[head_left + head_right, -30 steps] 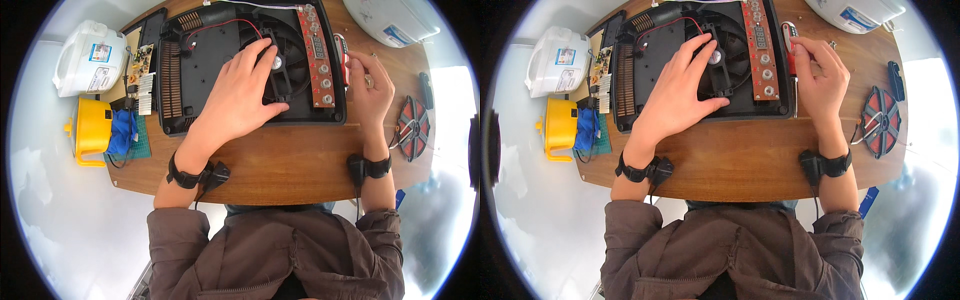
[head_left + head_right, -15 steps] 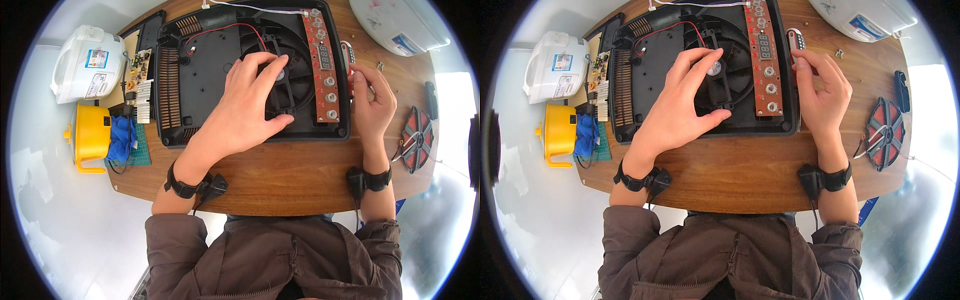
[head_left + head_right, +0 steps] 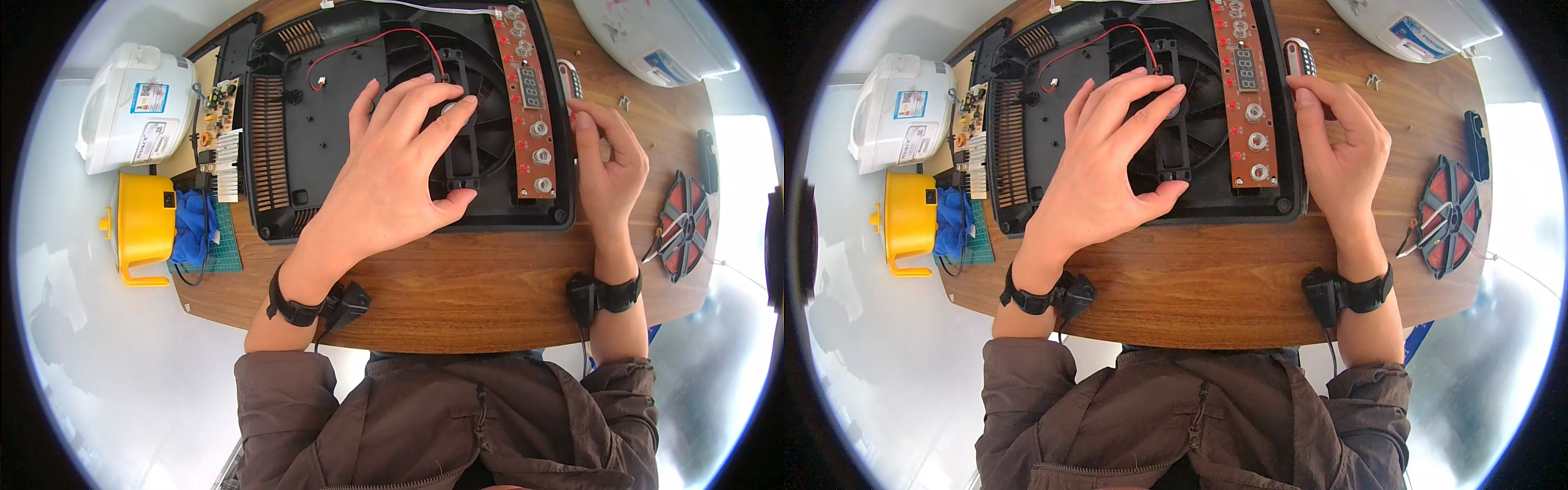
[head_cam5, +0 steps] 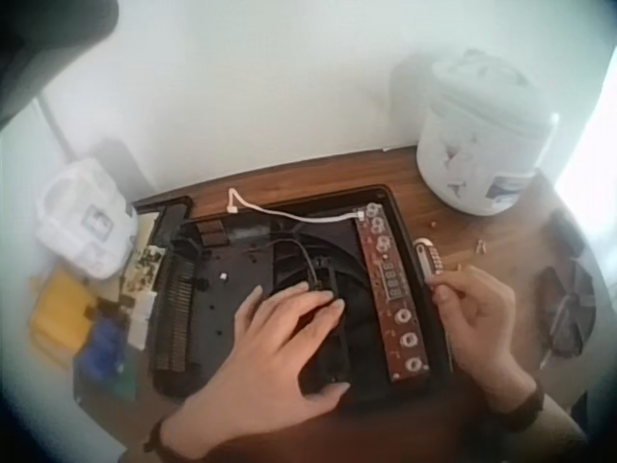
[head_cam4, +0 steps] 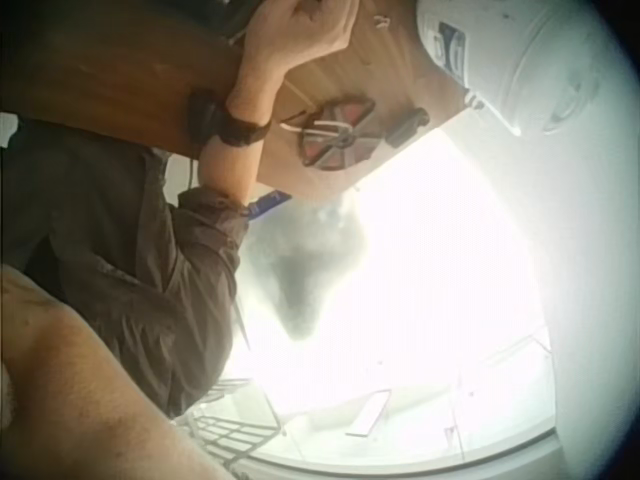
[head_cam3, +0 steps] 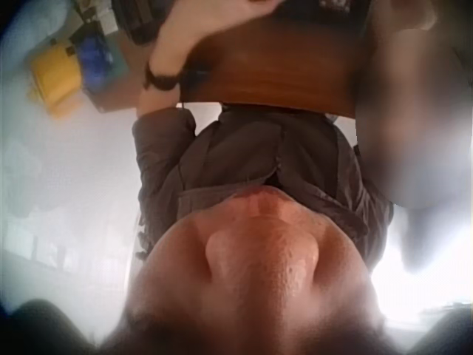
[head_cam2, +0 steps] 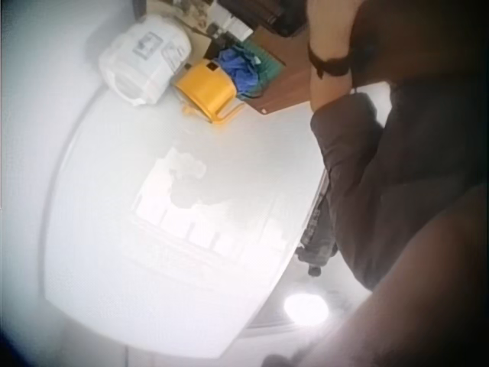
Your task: The person assembles an electronic device on a wooden table, using a screwdriver to fasten screws into a circuit board and securing a fan and heatsink inside a black plastic housing. The person handles screws, a circuit board, a fan, and a heatsink, placing components into the housing and tightening them.
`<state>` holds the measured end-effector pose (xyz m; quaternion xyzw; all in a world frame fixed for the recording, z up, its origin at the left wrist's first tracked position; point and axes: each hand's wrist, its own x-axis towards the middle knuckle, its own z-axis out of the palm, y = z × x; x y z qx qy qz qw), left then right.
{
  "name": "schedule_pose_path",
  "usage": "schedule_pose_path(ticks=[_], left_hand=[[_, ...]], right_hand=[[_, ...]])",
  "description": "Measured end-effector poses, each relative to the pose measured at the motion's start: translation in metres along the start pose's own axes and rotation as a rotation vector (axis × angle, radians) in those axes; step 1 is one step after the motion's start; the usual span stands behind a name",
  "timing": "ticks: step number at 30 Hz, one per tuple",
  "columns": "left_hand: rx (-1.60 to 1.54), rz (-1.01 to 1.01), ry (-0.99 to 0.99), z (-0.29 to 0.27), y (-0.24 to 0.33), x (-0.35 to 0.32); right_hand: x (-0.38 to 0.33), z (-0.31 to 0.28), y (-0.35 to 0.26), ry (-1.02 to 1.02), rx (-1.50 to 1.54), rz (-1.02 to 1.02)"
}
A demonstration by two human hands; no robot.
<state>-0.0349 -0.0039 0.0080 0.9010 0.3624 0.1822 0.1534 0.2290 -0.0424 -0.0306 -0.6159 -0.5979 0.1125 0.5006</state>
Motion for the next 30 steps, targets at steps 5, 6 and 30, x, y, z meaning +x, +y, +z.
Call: schedule_pose_path(ticks=[5, 6, 30], left_hand=[[0.004, 0.008, 0.004, -0.001, 0.0017, 0.0007], [-0.004, 0.008, 0.008, -0.0003, 0.0012, 0.0007], [-0.031, 0.06, 0.02, 0.0021, -0.005, 0.0002]], right_hand=[[0.0001, -0.0019, -0.0016, -0.008, 0.001, 0.002], [-0.0001, -0.0015, -0.0014, -0.008, 0.003, 0.001], [-0.0013, 0.0016, 0.0041, -0.016, 0.007, -0.028]])
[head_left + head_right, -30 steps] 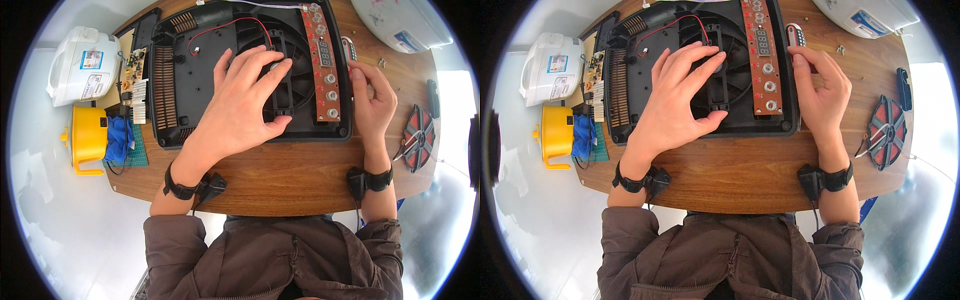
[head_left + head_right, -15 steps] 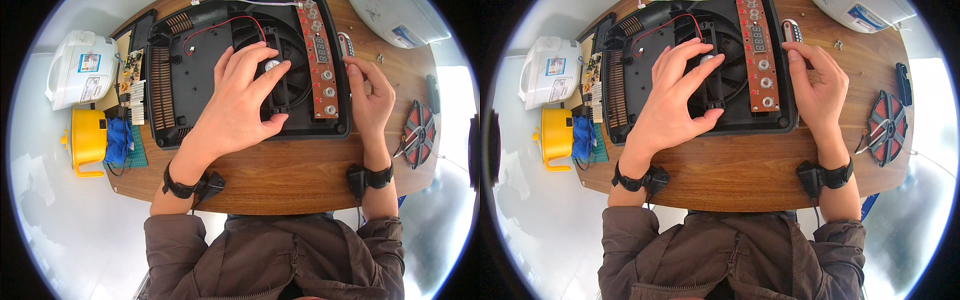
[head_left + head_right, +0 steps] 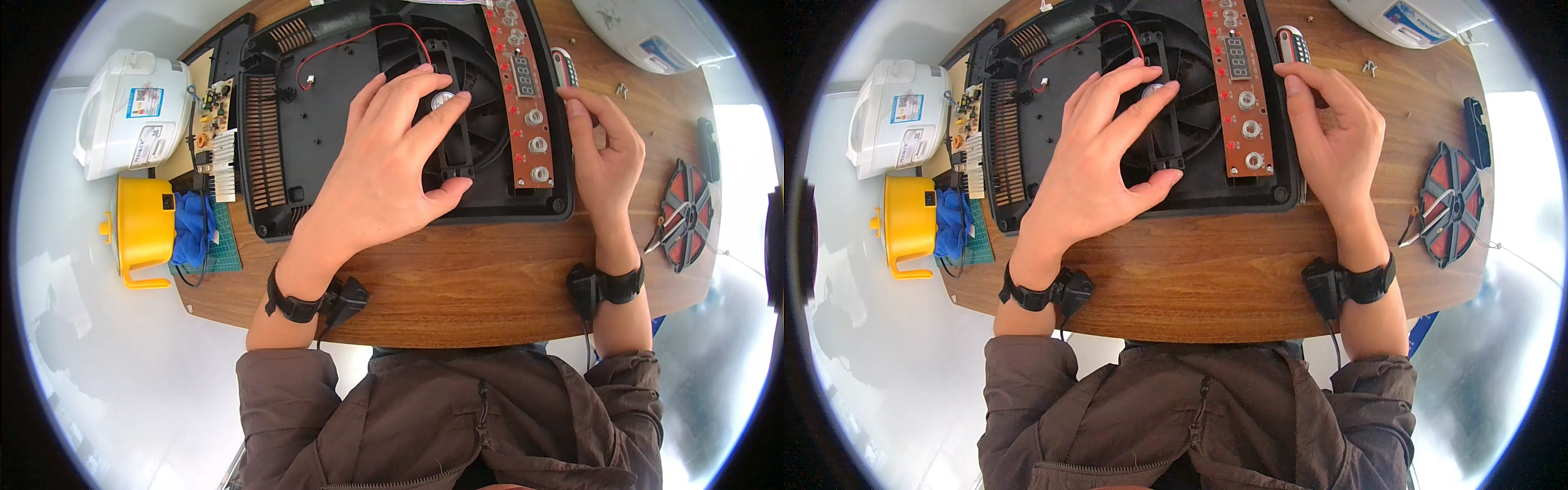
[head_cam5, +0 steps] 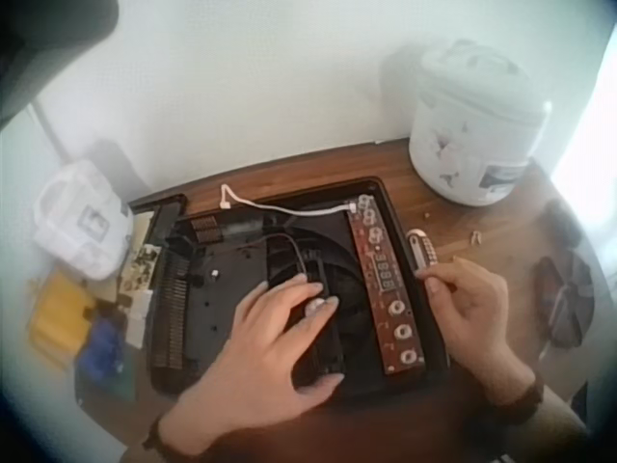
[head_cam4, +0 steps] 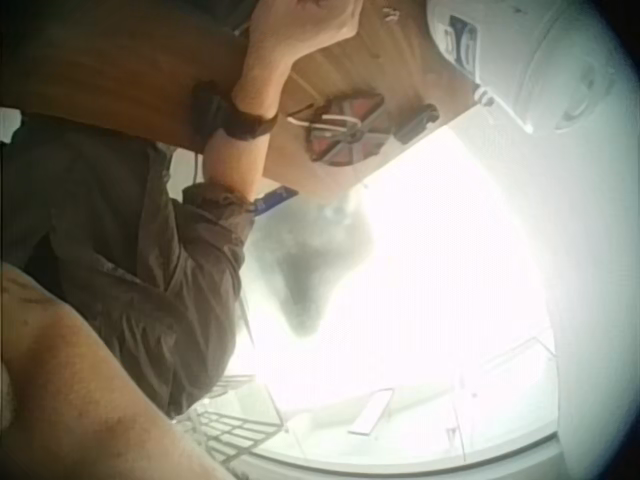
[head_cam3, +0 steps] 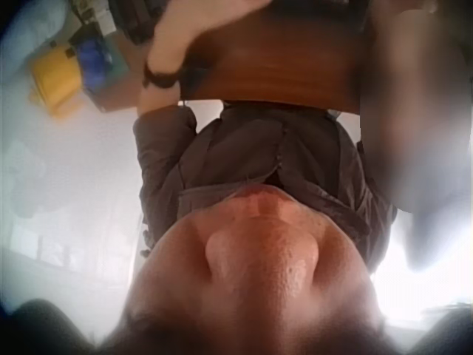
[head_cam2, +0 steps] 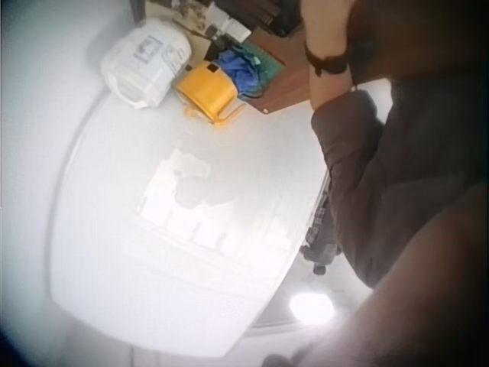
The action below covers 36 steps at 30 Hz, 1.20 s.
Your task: The person assembles an electronic device on a wooden table, using a screwdriver to fasten screws into a circuit board and securing a fan and heatsink inside a black plastic housing. The person handles screws, a circuit board, a fan, and a heatsink, placing components into the housing and tightening them.
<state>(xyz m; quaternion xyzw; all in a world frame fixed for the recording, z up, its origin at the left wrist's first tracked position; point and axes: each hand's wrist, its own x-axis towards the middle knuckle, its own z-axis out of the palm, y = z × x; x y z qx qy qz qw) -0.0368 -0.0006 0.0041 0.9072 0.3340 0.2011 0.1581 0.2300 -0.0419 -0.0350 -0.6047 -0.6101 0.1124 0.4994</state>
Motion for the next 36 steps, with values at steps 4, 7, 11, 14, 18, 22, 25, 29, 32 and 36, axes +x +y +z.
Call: schedule_pose_path(ticks=[4, 7, 11, 14, 18, 22, 25, 29, 32, 36], left_hand=[[-0.017, 0.005, 0.009, -0.0022, -0.0027, 0.0003], [-0.03, 0.008, 0.009, -0.0028, -0.0026, 0.0002], [-0.057, -0.011, -0.001, -0.0009, -0.004, -0.0003], [-0.064, -0.02, 0.001, -0.0006, -0.0036, -0.0001], [-0.108, -0.047, -0.006, 0.0009, -0.0039, -0.0007], [-0.115, -0.052, 0.0, 0.0022, -0.0033, -0.0011], [-0.125, -0.048, 0.005, 0.0033, -0.004, -0.0015], [-0.127, -0.05, 0.013, 0.0047, -0.0033, -0.0026], [-0.117, -0.053, -0.002, 0.0044, -0.0031, -0.0028], [-0.112, -0.049, -0.014, 0.0041, -0.0038, -0.0027]], right_hand=[[0.0001, 0.0002, 0.0003, 0.008, -0.007, -0.005], [-0.0002, 0.0003, -0.0003, 0.016, -0.01, -0.005], [-0.001, -0.0002, 0.0004, 0.014, -0.013, 0.001], [-0.0014, 0.0005, 0.0018, 0.012, 0.019, 0.011], [-0.0015, 0.0, 0.0025, 0.004, 0.014, 0.017], [-0.0017, 0.0007, 0.0011, 0.002, 0.023, 0.021], [-0.0022, 0.0002, 0.002, -0.004, 0.014, 0.024], [-0.0024, 0.0017, 0.0021, 0.01, 0.029, 0.024], [-0.0024, 0.0004, 0.0013, 0.0, 0.007, 0.029], [-0.003, 0.0007, 0.0008, 0.003, 0.026, 0.04]])
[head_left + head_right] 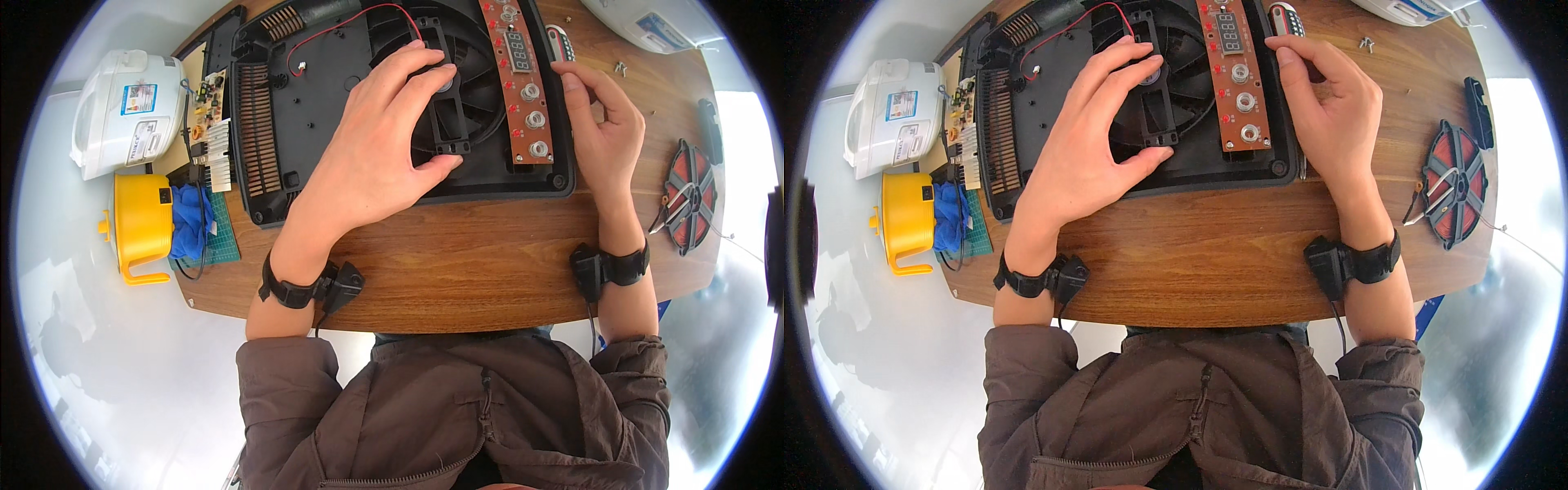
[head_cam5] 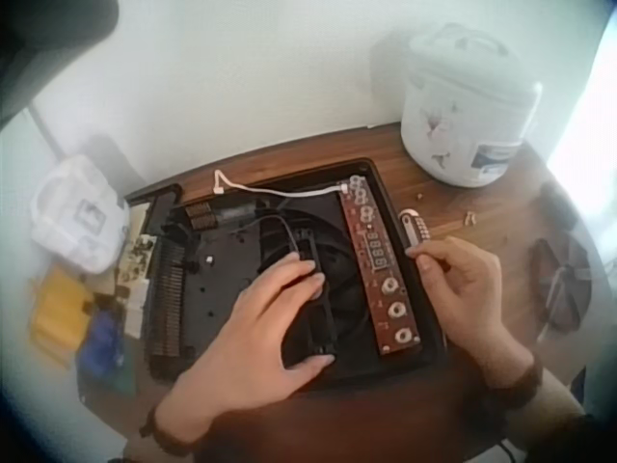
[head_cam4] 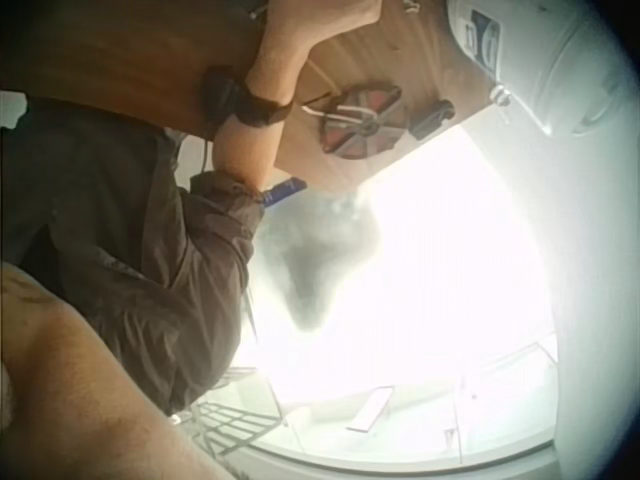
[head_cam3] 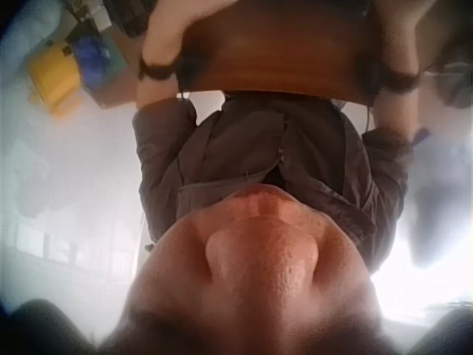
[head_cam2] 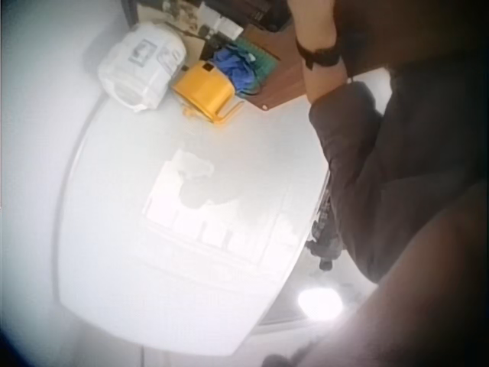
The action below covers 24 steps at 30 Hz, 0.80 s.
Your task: The person assembles an electronic device on a wooden table, using a screwdriver to fasten screws into a circuit board and securing a fan and heatsink inside a black plastic housing. The person handles screws, a circuit board, a fan, and a heatsink, placing components into the housing and tightening them.
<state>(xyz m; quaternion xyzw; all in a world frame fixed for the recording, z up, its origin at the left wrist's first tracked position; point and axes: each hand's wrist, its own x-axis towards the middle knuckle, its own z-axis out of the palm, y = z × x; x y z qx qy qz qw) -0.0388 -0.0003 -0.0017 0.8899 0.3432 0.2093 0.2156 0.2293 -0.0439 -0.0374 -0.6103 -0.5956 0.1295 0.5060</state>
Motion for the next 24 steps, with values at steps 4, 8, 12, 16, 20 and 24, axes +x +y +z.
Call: schedule_pose_path(ticks=[4, 8, 12, 16, 20, 24], left_hand=[[0.024, 0.015, -0.013, -0.0022, -0.0007, -0.0004], [0.027, 0.015, -0.029, -0.0033, -0.001, -0.001], [0.032, 0.021, -0.036, -0.004, -0.001, -0.0005], [0.043, 0.039, -0.048, -0.0053, -0.0022, -0.0005], [0.02, 0.044, -0.055, -0.0055, -0.0009, -0.0018], [-0.021, 0.036, -0.068, -0.0047, -0.0024, -0.0016]], right_hand=[[0.0002, -0.0001, 0.0014, 0.001, -0.008, -0.02], [-0.0002, -0.0002, 0.0023, -0.005, -0.008, -0.016], [-0.0001, -0.0006, 0.0042, -0.002, 0.0, -0.034], [0.0002, 0.0001, 0.0057, 0.002, -0.009, -0.034], [-0.0007, -0.0015, 0.0043, 0.005, -0.007, -0.026], [0.0, -0.0003, 0.0042, 0.003, 0.002, -0.026]])
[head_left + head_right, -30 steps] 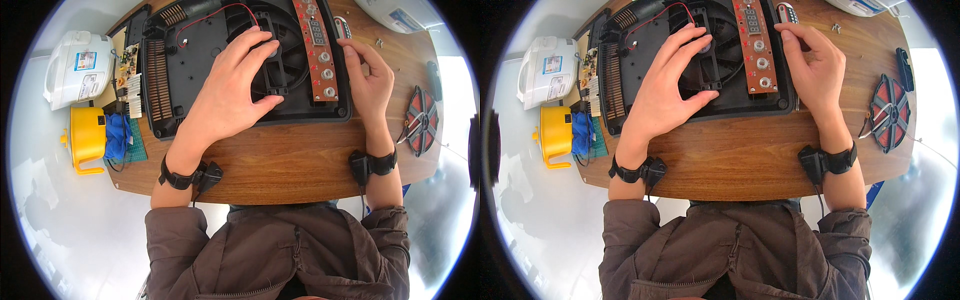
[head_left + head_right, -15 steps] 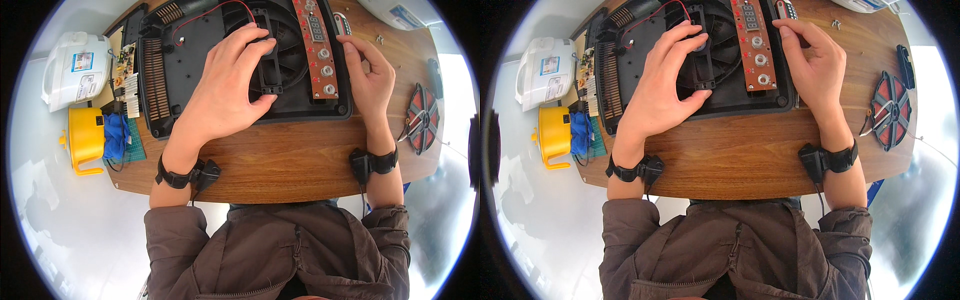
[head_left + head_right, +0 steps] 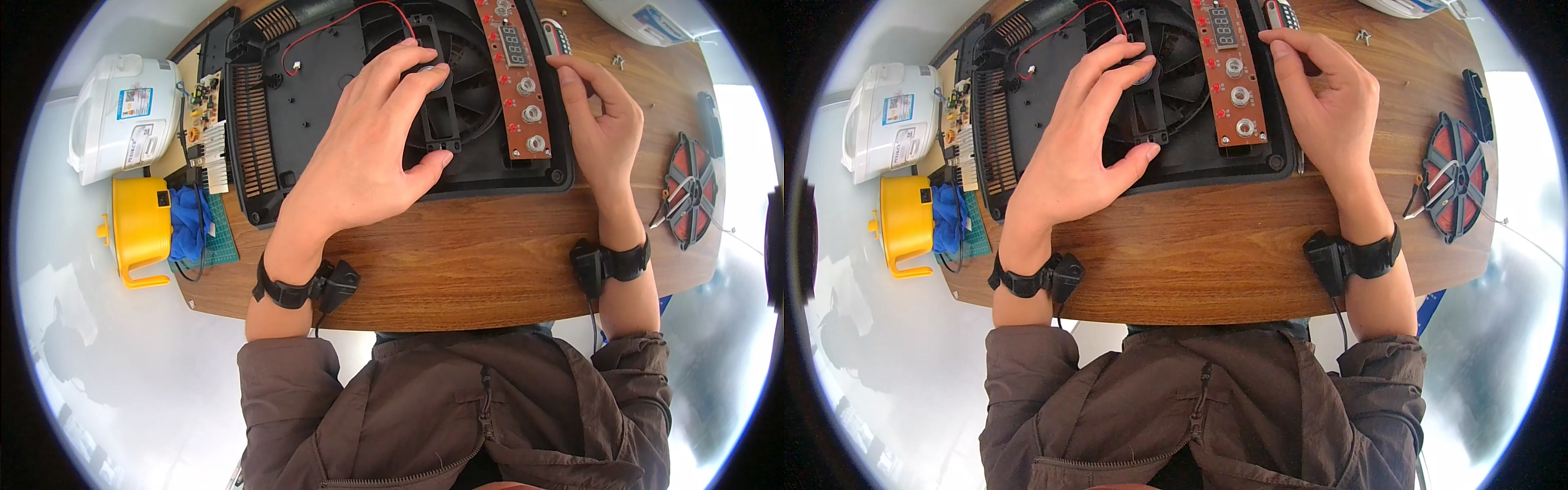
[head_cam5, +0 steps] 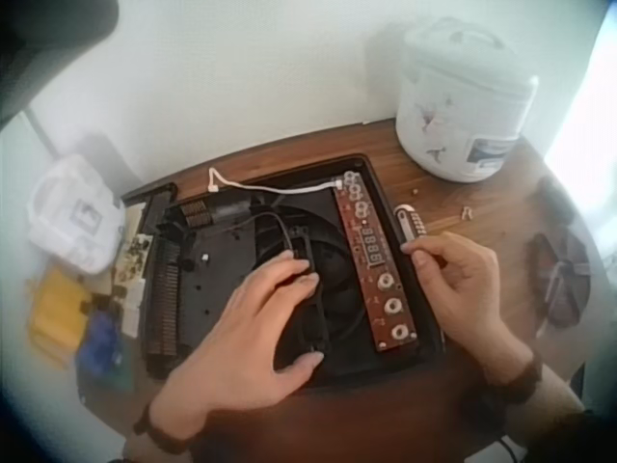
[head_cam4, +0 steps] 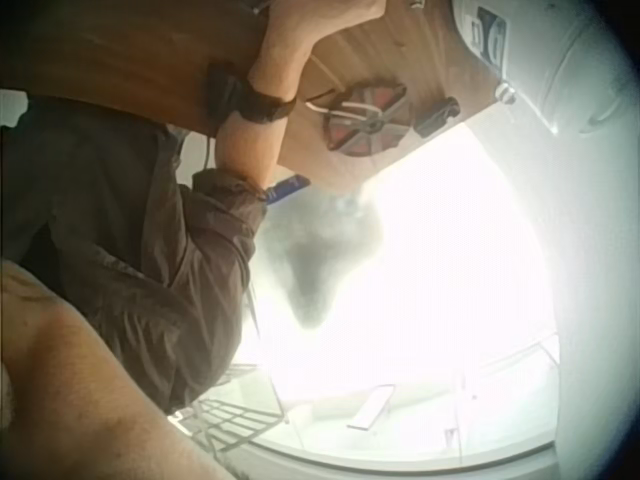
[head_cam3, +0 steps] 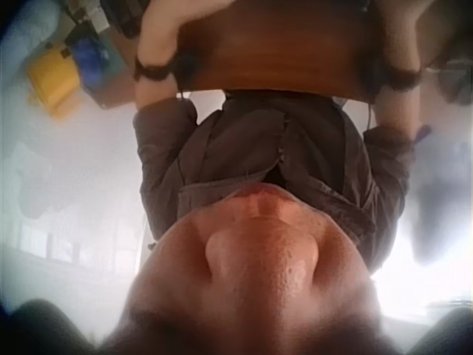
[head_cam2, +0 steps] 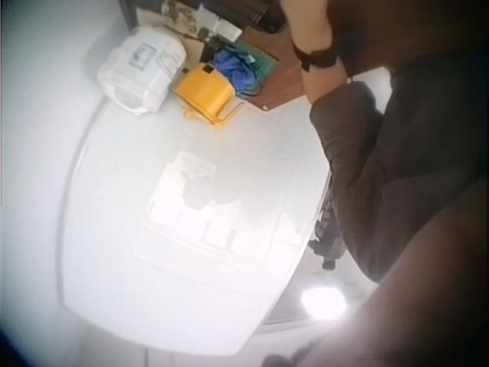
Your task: The person assembles an electronic device on a wooden table, using a screwdriver to fasten screws into a circuit board and securing a fan and heatsink inside a black plastic housing. The person handles screws, a circuit board, a fan, and a heatsink, placing components into the housing and tightening them.
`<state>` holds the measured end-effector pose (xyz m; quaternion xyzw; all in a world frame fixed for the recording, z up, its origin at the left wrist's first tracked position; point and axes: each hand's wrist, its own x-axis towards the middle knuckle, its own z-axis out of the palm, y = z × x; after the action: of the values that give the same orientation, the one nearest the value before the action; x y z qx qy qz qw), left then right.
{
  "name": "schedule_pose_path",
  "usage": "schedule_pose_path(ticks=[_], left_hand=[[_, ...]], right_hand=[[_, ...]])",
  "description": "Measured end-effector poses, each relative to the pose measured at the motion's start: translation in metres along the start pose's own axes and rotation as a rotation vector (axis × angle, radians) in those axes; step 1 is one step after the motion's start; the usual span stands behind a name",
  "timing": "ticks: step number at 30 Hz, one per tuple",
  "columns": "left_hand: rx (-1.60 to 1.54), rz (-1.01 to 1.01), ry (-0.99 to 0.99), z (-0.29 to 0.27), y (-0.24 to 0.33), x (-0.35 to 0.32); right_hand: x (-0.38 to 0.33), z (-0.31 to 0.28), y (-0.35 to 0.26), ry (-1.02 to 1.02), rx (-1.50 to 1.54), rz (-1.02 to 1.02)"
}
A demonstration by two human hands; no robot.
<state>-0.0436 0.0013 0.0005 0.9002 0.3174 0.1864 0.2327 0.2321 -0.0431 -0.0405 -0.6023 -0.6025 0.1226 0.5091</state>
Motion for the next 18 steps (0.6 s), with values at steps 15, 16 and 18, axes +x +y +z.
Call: schedule_pose_path(ticks=[15, 16, 18], left_hand=[[-0.007, -0.061, -0.049, -0.004, 0.013, 0.001], [-0.001, -0.064, -0.058, -0.004, 0.014, 0.003], [-0.006, -0.044, -0.062, -0.003, 0.012, 0.006]], right_hand=[[0.025, -0.034, 0.009, 0.341, -0.092, -0.012], [0.029, -0.043, 0.017, 0.394, -0.106, 0.018], [0.036, -0.065, 0.035, 0.492, -0.119, 0.081]])
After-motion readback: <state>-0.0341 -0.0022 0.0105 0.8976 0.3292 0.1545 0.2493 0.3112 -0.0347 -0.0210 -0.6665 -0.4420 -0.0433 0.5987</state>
